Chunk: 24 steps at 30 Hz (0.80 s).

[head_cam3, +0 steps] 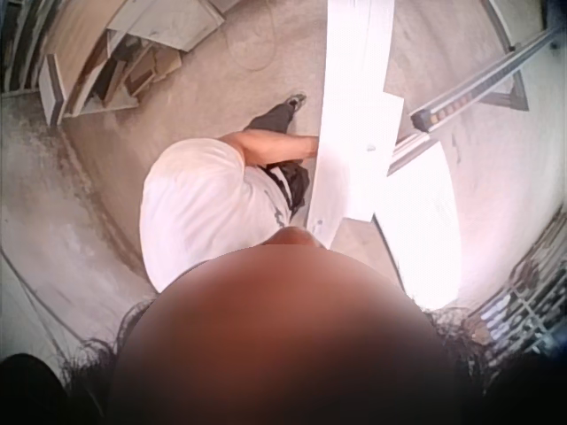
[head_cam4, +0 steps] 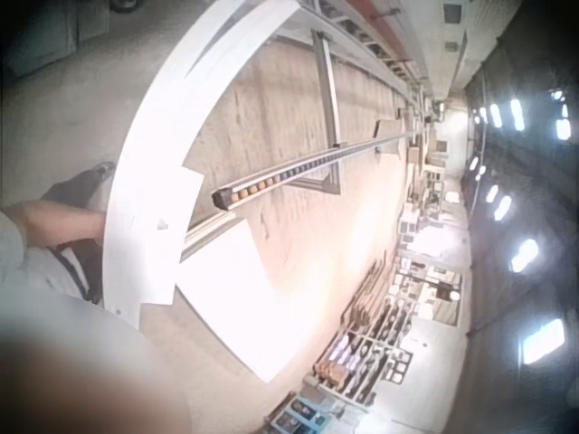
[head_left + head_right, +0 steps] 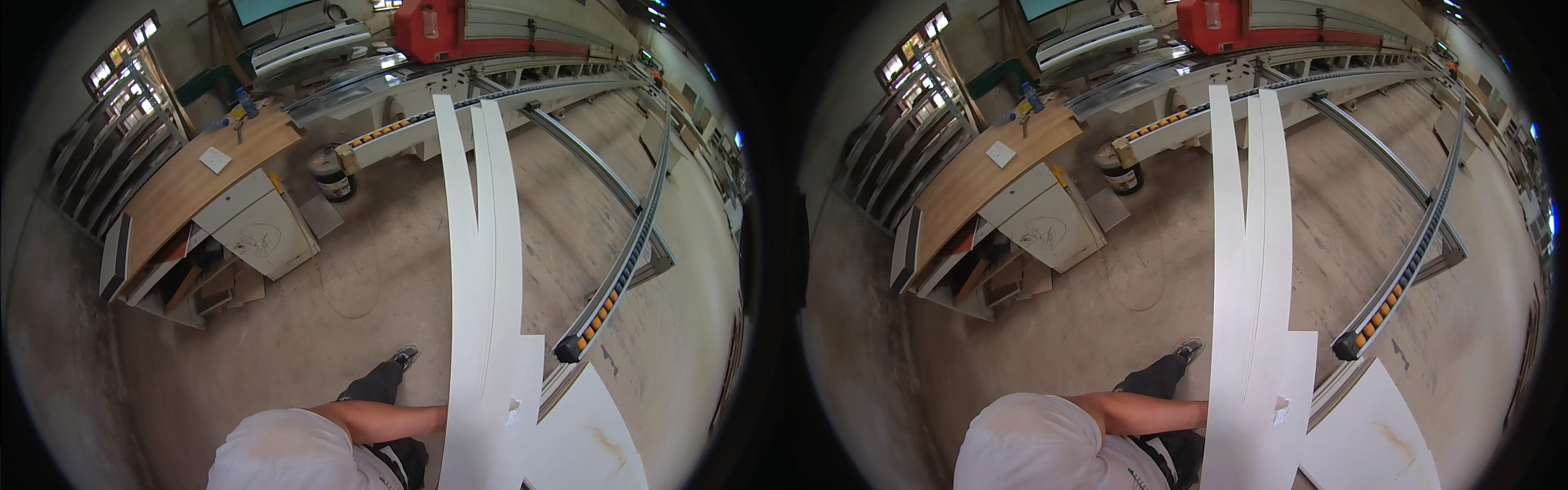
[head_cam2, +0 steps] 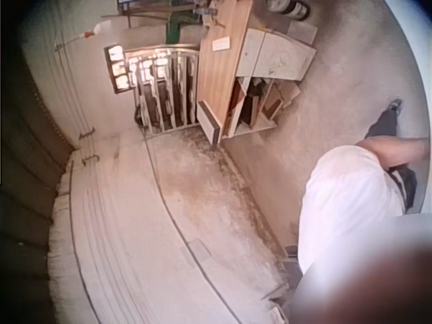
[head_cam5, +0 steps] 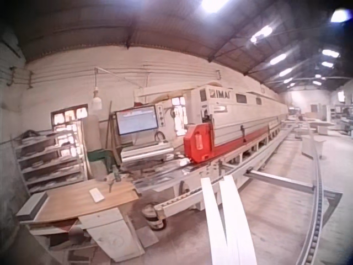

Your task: The person loads white rectangular panels onto a conveyor and feeds them into a panel saw. They retrieve cut pieces from the output side and place them on a nearby table. The person repeats this cycle for multiple panels, handling both large sheets and narrower strips.

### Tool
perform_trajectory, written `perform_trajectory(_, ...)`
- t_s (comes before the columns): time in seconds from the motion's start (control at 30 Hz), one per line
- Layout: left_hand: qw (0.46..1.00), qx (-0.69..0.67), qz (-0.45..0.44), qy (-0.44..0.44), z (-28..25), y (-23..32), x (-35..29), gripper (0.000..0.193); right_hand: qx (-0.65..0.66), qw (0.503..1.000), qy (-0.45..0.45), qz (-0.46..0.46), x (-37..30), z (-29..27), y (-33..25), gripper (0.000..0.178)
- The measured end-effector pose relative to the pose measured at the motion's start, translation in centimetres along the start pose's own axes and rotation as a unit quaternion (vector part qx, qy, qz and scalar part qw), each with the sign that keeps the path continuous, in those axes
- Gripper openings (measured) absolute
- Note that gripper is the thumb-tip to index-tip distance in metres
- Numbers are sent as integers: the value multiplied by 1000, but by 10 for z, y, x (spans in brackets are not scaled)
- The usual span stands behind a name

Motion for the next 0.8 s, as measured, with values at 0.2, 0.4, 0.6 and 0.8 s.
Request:
perform_trajectory(0.2,1000,14,22,-1,-23,88,-2,57,-34,999,3,-21,7,-5,-53,61)
perform_trajectory(0.4,998,32,61,4,-66,233,6,56,-71,996,27,-41,15,-10,-113,59)
perform_trajectory(0.6,996,24,86,25,-113,338,2,55,-116,990,34,-79,34,-32,-172,57)
perform_trajectory(0.8,992,-7,114,51,-134,424,12,54,-96,994,16,-52,103,-108,-243,71)
Point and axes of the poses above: each hand's wrist, its own x-axis towards the middle knuckle, its own z-axis out of the palm, y = z × x, the point moved 3 cm from there along x, towards the middle knuckle, and after that the axes turned 14 degrees about -z, right-handed, at the moved point
